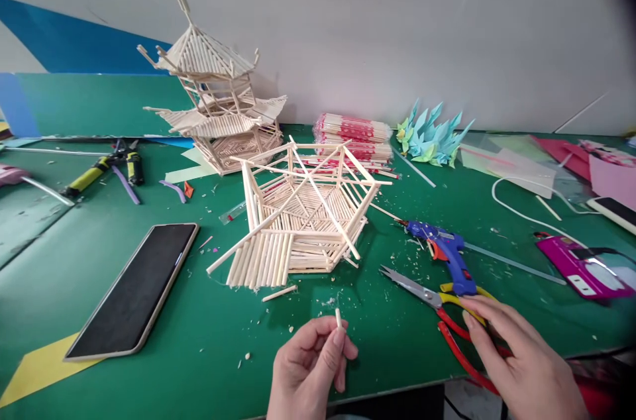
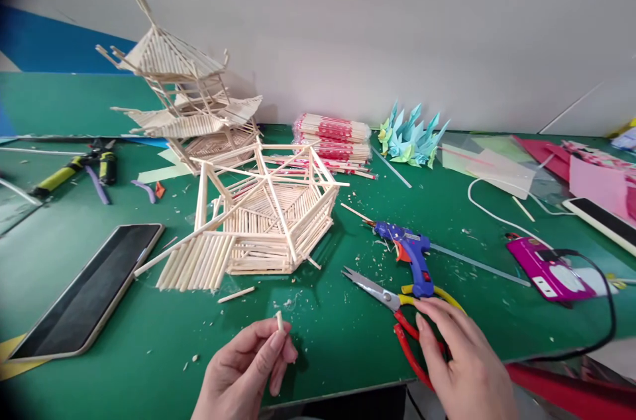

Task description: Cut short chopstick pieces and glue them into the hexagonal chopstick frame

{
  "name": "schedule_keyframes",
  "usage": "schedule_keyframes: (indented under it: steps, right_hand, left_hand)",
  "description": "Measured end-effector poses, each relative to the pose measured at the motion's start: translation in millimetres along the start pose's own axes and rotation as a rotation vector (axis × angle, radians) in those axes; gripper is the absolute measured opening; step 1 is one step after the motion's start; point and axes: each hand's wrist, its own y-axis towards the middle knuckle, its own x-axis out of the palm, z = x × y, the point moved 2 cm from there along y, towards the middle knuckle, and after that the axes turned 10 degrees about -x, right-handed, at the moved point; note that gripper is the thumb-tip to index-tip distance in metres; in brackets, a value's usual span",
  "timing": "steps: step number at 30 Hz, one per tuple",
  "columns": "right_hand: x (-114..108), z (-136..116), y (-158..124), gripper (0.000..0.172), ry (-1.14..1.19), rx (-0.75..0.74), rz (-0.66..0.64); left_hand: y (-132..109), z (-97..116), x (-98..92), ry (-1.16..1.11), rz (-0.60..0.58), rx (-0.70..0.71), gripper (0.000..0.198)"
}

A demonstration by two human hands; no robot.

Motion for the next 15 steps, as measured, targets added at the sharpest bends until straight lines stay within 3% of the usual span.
schedule_keyframes:
  steps: [3, 9, 15]
  right_hand:
    - [0.0, 25.8, -6.2, 0.033, -0.147, -0.028, -0.135]
    - [1.1, 64.1, 3.5, 0.034, -0.182, 0.019, -0.186]
    - [-6.0, 65.1, 4.2, 0.031, -0.139, 0.126, -0.240]
  left_hand:
    - [0.3, 0.0, 2.4, 0.026, -0.018, -0.012, 0.023]
    - [2.3, 1.9, -1.7, 0.085, -0.032, -0.039, 0.026]
    - [2.3, 8.0, -4.9, -0.039, -0.151, -0.171, 0.021]
